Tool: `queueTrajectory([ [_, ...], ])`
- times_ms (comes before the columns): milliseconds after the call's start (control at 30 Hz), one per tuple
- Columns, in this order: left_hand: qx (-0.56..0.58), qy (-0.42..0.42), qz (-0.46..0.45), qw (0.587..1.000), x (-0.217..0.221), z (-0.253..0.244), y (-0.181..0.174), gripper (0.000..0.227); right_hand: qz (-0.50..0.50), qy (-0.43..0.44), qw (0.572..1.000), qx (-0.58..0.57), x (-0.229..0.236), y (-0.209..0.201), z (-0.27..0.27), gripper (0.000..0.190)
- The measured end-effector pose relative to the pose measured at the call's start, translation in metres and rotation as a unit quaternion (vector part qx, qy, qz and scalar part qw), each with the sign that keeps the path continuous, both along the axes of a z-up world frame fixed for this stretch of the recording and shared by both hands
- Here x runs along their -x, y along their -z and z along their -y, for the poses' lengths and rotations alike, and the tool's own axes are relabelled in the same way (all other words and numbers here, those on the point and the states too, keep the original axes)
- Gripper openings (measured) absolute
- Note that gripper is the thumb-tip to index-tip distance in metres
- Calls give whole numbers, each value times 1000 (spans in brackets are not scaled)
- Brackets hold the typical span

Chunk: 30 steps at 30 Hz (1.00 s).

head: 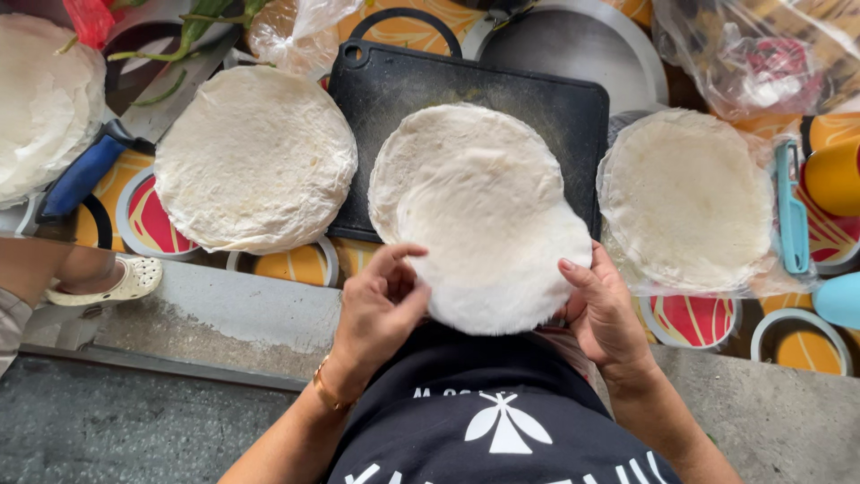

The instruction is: The person peels thin layers of white dough from a stack on a black board and arranges them by hand.

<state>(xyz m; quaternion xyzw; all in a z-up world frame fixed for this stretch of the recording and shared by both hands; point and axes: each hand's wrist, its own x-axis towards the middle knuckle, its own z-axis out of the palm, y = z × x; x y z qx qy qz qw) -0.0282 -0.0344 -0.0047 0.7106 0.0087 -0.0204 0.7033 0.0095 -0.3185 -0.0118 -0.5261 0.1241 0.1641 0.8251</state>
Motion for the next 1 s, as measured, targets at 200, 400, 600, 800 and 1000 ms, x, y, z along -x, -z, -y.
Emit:
queueTrajectory([
  [200, -55, 10, -54, 997, 0, -13, -5, 29, 68, 9, 995, 66, -8, 3, -7, 43],
  [400, -26, -8, -3, 1000, -14, 2, -12, 23, 145, 2, 974, 173, 10, -5, -21, 40],
  [600, 129, 87, -59, 986, -40, 30, -16, 38, 286, -46, 857, 427, 24, -28, -30, 32],
  [800, 190, 73, -74, 976, -57, 43, -6, 26, 473, -85, 730, 486, 28, -40, -31, 45],
  [1000, 299, 38, -77, 950, -54, 33, 16, 15, 464, -90, 722, 506, 27, -38, -29, 43],
])
